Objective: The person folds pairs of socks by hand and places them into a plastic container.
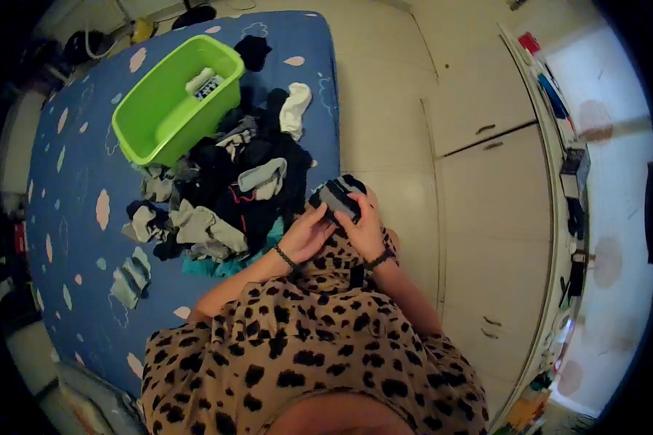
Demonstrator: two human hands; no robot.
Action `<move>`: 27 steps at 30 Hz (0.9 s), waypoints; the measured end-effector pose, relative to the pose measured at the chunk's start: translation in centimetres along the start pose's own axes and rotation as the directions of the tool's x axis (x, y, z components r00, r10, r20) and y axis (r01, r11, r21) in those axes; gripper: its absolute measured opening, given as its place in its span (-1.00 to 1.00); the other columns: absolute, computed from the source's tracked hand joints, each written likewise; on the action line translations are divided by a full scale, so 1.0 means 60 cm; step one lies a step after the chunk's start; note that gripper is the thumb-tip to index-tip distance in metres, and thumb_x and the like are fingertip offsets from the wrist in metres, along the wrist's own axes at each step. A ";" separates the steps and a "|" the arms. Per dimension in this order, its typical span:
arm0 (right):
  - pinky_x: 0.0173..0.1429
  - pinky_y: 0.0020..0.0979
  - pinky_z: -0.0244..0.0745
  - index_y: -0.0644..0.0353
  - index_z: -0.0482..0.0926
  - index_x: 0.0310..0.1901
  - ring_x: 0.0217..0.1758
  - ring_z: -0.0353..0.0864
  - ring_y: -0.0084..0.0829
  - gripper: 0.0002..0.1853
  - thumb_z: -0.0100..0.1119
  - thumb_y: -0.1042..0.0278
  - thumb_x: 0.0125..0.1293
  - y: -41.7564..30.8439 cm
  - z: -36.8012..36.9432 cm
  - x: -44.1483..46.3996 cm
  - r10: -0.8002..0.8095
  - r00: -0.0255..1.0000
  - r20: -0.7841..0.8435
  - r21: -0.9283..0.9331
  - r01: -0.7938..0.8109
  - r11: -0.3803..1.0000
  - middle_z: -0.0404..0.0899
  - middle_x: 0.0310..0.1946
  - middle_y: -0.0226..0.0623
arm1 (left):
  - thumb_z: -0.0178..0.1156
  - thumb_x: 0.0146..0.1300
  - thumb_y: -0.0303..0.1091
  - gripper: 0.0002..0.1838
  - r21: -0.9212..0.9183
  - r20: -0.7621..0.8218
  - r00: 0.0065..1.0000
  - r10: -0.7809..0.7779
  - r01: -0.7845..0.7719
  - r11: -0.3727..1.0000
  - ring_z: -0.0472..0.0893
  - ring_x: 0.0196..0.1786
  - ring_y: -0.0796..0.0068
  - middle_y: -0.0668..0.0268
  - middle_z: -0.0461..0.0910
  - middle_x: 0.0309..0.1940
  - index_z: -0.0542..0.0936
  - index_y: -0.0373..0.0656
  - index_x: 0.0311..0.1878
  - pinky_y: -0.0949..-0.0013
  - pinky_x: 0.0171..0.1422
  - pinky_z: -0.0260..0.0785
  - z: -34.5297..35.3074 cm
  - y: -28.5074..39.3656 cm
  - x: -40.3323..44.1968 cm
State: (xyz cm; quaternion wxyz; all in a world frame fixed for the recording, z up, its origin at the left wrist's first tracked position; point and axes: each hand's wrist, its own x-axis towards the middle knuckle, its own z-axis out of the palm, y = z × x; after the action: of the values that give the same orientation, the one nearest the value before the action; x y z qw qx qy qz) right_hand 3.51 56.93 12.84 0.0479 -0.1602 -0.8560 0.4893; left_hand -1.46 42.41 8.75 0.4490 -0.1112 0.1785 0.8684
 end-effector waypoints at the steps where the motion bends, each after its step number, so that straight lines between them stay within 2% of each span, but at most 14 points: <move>1: 0.14 -0.44 0.39 0.33 0.40 0.07 0.01 0.52 -0.39 -0.59 0.26 0.36 0.25 -0.004 0.013 -0.007 -0.007 1.000 0.003 0.059 0.007 0.998 0.54 -0.06 -0.15 | 0.08 0.41 -0.19 -0.67 0.002 0.040 0.999 0.029 -0.029 1.000 0.50 0.10 0.42 0.33 0.52 0.06 0.46 -0.14 0.14 0.28 0.31 0.31 -0.010 0.001 0.002; 3: 0.14 -0.46 0.39 0.33 0.39 0.07 0.01 0.52 -0.42 -0.60 0.25 0.36 0.27 -0.004 0.030 -0.016 -0.017 1.000 0.001 0.114 0.017 0.993 0.54 -0.03 -0.19 | 0.07 0.42 -0.19 -0.66 0.002 0.086 0.995 0.058 -0.059 0.998 0.50 0.10 0.41 0.33 0.52 0.07 0.46 -0.15 0.14 0.28 0.31 0.30 -0.032 0.000 0.006; 5: 0.15 -0.48 0.38 0.34 0.36 0.15 0.01 0.50 -0.50 -0.57 0.19 0.34 0.34 -0.001 0.038 -0.022 0.107 0.986 0.129 0.467 -0.155 0.871 0.53 0.01 -0.27 | 0.12 0.39 -0.25 -0.65 0.035 0.097 0.995 0.012 -0.015 0.999 0.53 0.08 0.46 0.34 0.53 0.05 0.43 -0.13 0.18 0.32 0.24 0.37 -0.050 0.005 0.001; 6: 0.15 -0.48 0.38 0.34 0.36 0.15 0.01 0.50 -0.50 -0.57 0.19 0.34 0.34 -0.007 0.037 -0.026 0.110 0.986 0.123 0.465 -0.156 0.872 0.53 0.01 -0.27 | 0.14 0.38 -0.27 -0.64 0.045 0.102 0.995 -0.008 0.003 0.999 0.54 0.07 0.47 0.34 0.54 0.04 0.42 -0.12 0.19 0.33 0.22 0.40 -0.046 0.008 -0.004; 9: 0.20 -0.48 0.36 0.32 0.27 0.27 0.11 0.45 -0.53 -0.52 0.11 0.35 0.39 -0.049 0.033 -0.035 0.242 0.916 0.321 0.734 -0.402 0.548 0.46 0.13 -0.32 | 0.16 0.35 -0.33 -0.62 0.049 0.146 0.988 0.051 -0.059 0.997 0.55 0.07 0.44 0.34 0.54 0.05 0.42 -0.12 0.20 0.31 0.18 0.43 -0.040 0.018 -0.017; 12: 0.24 -0.47 0.33 0.30 0.27 0.27 0.17 0.42 -0.53 -0.54 0.07 0.35 0.41 -0.033 0.041 -0.026 0.210 0.871 0.443 0.756 -0.489 0.434 0.45 0.15 -0.34 | 0.20 0.31 -0.38 -0.55 0.055 0.153 0.986 0.068 -0.077 0.996 0.54 0.10 0.44 0.34 0.53 0.07 0.38 -0.12 0.24 0.31 0.20 0.42 -0.037 0.030 -0.028; 15: 0.21 -0.46 0.33 0.26 0.31 0.25 0.12 0.43 -0.54 -0.61 0.00 0.35 0.45 -0.032 0.059 -0.020 0.186 0.870 0.456 0.649 -0.468 0.600 0.46 0.11 -0.38 | 0.23 0.24 -0.47 -0.35 0.019 0.160 0.973 0.166 -0.171 0.985 0.50 0.15 0.43 0.34 0.47 0.13 0.24 -0.09 0.38 0.32 0.26 0.37 -0.017 0.054 -0.042; 17: 0.18 -0.46 0.34 0.26 0.35 0.21 0.09 0.43 -0.55 -0.65 -0.02 0.34 0.45 -0.039 0.070 -0.020 0.164 0.881 0.443 0.587 -0.423 0.690 0.47 0.07 -0.40 | 0.31 0.11 -0.41 -0.06 0.236 0.148 0.935 0.321 -0.349 0.907 0.39 0.28 0.37 0.29 0.27 0.33 -0.01 -0.08 0.51 0.30 0.38 0.23 -0.003 0.066 -0.051; 20: 0.13 -0.50 0.33 0.28 0.45 0.08 0.00 0.43 -0.57 -0.72 -0.04 0.36 0.43 -0.023 0.086 -0.014 0.181 0.878 0.444 0.412 -0.379 0.829 0.51 -0.05 -0.44 | 0.36 0.02 -0.33 0.02 0.433 0.220 0.898 0.382 -0.440 0.786 0.35 0.31 0.38 0.30 0.26 0.34 -0.02 -0.03 0.51 0.31 0.41 0.17 0.017 0.092 -0.073; 22: -0.01 -0.55 0.39 0.29 0.47 0.05 -0.09 0.47 -0.62 -0.73 -0.01 0.39 0.38 -0.049 0.078 -0.005 0.182 0.764 0.619 0.504 -0.565 0.654 0.54 -0.10 -0.46 | 0.43 -0.08 -0.28 0.13 0.337 0.262 0.936 0.235 -0.316 0.887 0.35 0.30 0.39 0.27 0.33 0.28 -0.05 0.00 0.53 0.33 0.40 0.16 0.024 0.118 -0.092; 23: -0.37 -0.50 0.27 0.29 0.47 -0.05 -0.41 0.42 -0.61 -0.78 0.02 0.36 0.36 -0.016 0.094 -0.004 0.202 0.738 0.644 0.452 -0.581 0.677 0.51 -0.33 -0.40 | 0.46 -0.13 -0.22 0.15 0.387 0.279 0.937 0.211 -0.311 0.868 0.35 0.31 0.38 0.26 0.32 0.30 -0.03 -0.03 0.52 0.34 0.40 0.15 0.016 0.126 -0.094; 24: -0.48 -0.49 0.22 0.28 0.48 -0.06 -0.52 0.38 -0.59 -0.78 0.04 0.35 0.35 -0.005 0.098 -0.003 0.196 0.698 0.689 0.447 -0.622 0.643 0.51 -0.40 -0.39 | 0.48 -0.19 -0.16 0.19 0.438 0.291 0.937 0.192 -0.309 0.844 0.35 0.32 0.37 0.25 0.31 0.31 -0.02 -0.06 0.51 0.35 0.40 0.15 0.009 0.132 -0.096; 26: -0.69 -0.48 0.12 0.26 0.48 -0.08 -0.74 0.31 -0.56 -0.77 0.07 0.31 0.33 0.014 0.115 -0.009 0.163 0.630 0.759 0.461 -0.698 0.548 0.49 -0.54 -0.37 | 0.47 -0.22 -0.13 0.17 0.551 0.328 0.907 0.265 -0.412 0.726 0.37 0.31 0.37 0.26 0.32 0.30 0.04 -0.10 0.50 0.32 0.38 0.17 -0.010 0.135 -0.090; 27: -0.79 -0.47 0.06 0.25 0.49 -0.09 -0.86 0.27 -0.54 -0.77 0.09 0.29 0.32 0.008 0.123 -0.010 0.166 0.619 0.768 0.467 -0.718 0.517 0.48 -0.61 -0.36 | 0.44 -0.22 -0.23 0.02 0.712 0.340 0.896 0.287 -0.445 0.544 0.39 0.25 0.38 0.29 0.36 0.22 0.20 -0.14 0.41 0.32 0.36 0.18 -0.008 0.148 -0.090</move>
State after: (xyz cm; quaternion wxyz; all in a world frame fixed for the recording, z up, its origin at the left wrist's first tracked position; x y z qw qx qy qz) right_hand 2.43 50.87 8.67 -0.3213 -0.1787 -0.4595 0.8085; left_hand -5.66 33.48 12.10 0.2747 0.2127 0.5109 0.7863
